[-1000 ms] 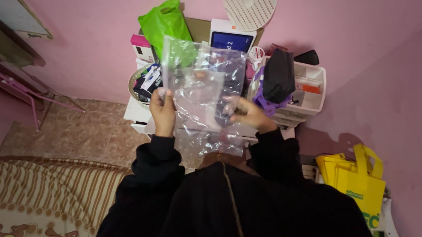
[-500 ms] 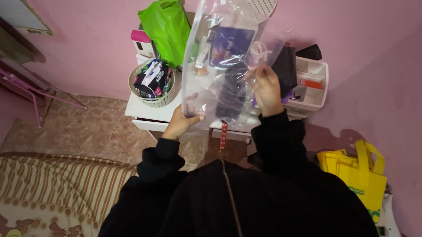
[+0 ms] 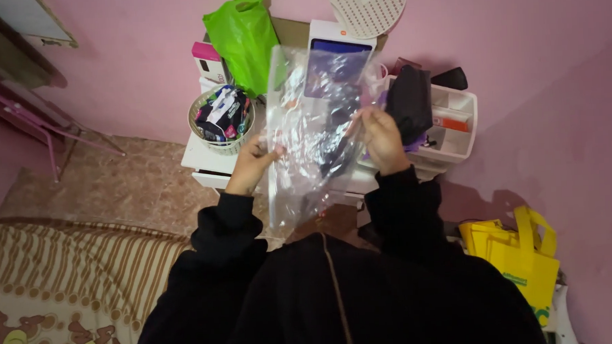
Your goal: The person organizes items on a cluttered white bedside table. They place a dark cloth into a plastic bag, move a small orange box, and handle a white basket and a green plastic bag. The person also picks up a pink box and a white box, placing them into the green bag.
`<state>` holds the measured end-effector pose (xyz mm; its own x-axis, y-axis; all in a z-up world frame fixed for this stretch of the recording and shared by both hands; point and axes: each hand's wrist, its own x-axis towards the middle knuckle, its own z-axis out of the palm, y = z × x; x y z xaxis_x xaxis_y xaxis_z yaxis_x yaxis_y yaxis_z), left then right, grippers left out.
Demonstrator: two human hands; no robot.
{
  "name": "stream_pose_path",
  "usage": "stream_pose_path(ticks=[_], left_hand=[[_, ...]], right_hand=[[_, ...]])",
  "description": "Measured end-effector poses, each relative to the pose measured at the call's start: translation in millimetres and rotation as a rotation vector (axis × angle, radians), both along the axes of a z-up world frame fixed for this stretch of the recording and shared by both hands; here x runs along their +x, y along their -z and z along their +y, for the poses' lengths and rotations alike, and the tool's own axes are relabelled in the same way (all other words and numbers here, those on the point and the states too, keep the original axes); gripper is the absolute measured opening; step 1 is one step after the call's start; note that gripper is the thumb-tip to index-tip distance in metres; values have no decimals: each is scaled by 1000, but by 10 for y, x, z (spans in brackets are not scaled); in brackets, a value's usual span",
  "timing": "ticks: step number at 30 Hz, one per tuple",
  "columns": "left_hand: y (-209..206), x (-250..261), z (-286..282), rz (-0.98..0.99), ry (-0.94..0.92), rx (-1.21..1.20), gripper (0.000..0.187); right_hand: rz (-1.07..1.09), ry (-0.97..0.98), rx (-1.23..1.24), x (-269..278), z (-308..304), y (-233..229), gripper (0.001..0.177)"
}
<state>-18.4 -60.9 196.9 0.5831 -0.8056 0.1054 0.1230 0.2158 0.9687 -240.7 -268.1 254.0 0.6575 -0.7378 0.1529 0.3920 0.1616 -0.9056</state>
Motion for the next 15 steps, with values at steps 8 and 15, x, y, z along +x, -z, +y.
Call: stream_pose_path(ticks=[8, 15], left_hand=[[-50, 70, -3, -9, -318, -123, 19], [-311, -20, 99, -309, -284, -181, 42]], right_hand=[[393, -77, -284, -107, 406, -165, 15], [330, 128, -242, -132, 239, 49, 10]])
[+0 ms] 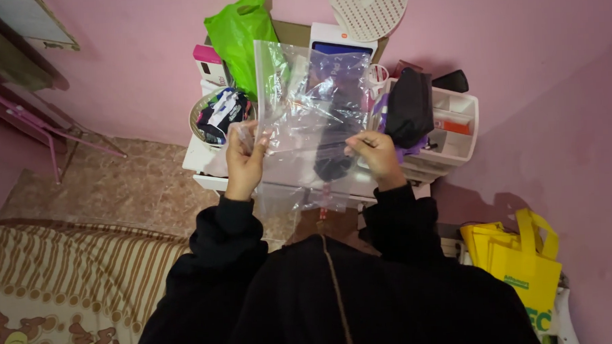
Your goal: The person organizes items on a cluttered white bedside table. They place a dark cloth into a plastic bag, move a small orange box, and handle a white basket and a green plastic bag. The person also picks up a pink box and a white box, placing them into the green bag.
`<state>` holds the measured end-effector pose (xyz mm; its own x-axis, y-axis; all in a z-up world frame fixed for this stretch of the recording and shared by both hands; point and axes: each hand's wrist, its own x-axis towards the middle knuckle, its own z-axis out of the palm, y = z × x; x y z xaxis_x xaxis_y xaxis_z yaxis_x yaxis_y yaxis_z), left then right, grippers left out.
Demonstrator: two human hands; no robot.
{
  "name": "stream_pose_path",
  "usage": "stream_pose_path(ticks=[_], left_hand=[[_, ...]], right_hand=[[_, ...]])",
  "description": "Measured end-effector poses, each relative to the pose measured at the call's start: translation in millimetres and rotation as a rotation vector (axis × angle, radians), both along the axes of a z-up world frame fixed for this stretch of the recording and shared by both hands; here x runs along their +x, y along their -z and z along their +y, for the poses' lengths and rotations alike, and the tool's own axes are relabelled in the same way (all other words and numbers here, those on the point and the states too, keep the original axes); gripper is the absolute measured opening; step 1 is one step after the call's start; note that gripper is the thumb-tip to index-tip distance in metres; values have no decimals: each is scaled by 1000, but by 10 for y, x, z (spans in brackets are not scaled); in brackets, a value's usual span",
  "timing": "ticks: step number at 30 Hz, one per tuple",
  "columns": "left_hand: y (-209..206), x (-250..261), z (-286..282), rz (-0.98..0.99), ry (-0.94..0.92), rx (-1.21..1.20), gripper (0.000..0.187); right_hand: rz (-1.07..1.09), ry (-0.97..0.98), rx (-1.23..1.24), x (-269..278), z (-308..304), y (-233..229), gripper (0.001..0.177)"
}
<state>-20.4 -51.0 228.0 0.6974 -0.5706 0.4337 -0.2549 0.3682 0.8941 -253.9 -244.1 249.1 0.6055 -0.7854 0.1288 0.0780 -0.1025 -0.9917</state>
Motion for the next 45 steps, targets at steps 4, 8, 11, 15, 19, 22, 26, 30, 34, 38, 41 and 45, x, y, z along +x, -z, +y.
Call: stream_pose_path(ticks=[4, 8, 11, 15, 19, 22, 26, 30, 34, 38, 41, 45], left_hand=[[-326, -89, 118, -52, 128, 40, 54], [-400, -62, 160, -420, 93, 102, 25], [-256, 5, 97, -458, 132, 172, 38], [-444, -29, 215, -568, 190, 359, 35], [-161, 135, 130, -559, 139, 270, 12], [-171, 106, 94, -533, 80, 181, 18], [-368, -43, 46, -438, 33, -31, 10], [-479, -134, 16, -385, 3, -38, 9], [-100, 4, -110, -328, -22, 46, 11], [-240, -27, -79, -335, -93, 36, 10], [-196, -45, -95, -269, -80, 48, 7], [-224, -181, -68, 9, 112, 39, 10]], right_hand=[[-38, 38, 18, -31, -121, 128, 13], [-9, 77, -103, -73, 90, -103, 8], [-62, 89, -350, -73, 51, -56, 7], [-128, 157, -763, -122, 64, -165, 21], [-145, 174, -1003, -133, 297, -501, 28], [-189, 58, -903, -126, 390, -562, 25], [-142, 167, -584, -121, 192, -120, 15], [-248, 100, -399, 15, 85, 29, 18], [-258, -256, -148, -55, 298, -238, 72], [-205, -262, -61, -63, 247, -12, 84], [-224, -162, -113, -150, 278, -34, 73], [-218, 20, -203, -330, 357, -43, 70]])
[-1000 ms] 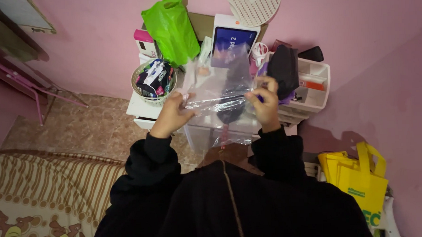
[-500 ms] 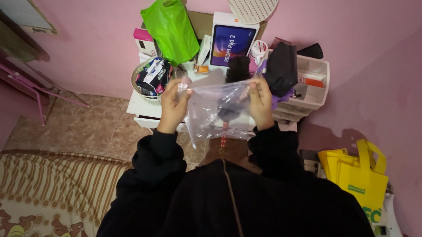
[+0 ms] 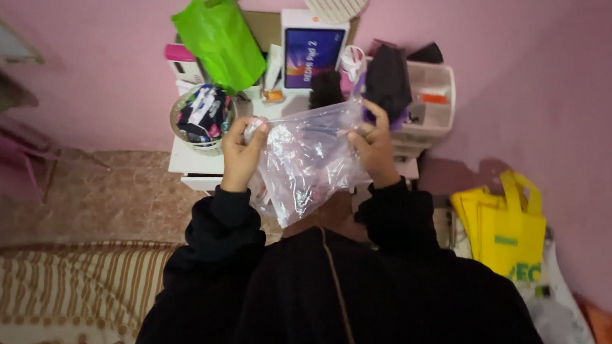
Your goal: The person organizes items on a cluttered white bedside table. They place a dark cloth into a plastic bag, move a small orange box, and handle a white basket and a green plastic bag. The person also picks up a pink box and a white box, placing them into the green bag.
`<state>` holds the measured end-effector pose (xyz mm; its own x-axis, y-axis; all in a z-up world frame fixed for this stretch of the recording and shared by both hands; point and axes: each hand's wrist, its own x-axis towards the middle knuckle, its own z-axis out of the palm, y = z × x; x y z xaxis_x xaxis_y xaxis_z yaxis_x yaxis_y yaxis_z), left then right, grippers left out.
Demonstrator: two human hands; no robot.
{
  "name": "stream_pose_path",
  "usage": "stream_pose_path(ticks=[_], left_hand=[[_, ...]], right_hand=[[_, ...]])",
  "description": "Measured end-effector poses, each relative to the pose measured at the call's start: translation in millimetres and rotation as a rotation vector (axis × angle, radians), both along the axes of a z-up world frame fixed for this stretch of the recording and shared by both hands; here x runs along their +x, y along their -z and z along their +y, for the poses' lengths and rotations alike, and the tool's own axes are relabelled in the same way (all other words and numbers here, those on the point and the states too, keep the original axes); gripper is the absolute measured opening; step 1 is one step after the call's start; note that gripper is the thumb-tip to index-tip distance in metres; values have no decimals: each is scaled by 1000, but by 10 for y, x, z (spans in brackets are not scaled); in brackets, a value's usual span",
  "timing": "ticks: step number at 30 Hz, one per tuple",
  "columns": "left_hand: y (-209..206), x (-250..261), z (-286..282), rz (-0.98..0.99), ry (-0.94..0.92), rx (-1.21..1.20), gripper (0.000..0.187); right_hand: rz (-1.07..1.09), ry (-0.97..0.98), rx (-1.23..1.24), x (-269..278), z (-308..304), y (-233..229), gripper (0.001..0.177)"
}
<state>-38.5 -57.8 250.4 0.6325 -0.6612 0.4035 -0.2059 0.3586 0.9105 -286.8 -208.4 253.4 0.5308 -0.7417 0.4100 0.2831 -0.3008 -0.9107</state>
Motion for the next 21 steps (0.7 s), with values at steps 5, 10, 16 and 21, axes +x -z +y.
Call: stream_pose_path(ticks=[5, 10, 16, 21], left_hand=[[-468, -278, 121, 139, 352, -47, 45], [-126, -383, -142, -44, 577, -69, 69], [305, -1017, -597, -220, 715, -131, 62], [354, -1954, -578, -66, 1034, -81, 69]], right_hand=[[-44, 270, -28, -413, 236, 116, 66], [-106, 494, -17, -927, 581, 416, 58], [-63, 796, 145, -1618, 1299, 735, 48], [-117, 1119, 240, -2206, 2135, 662, 12]])
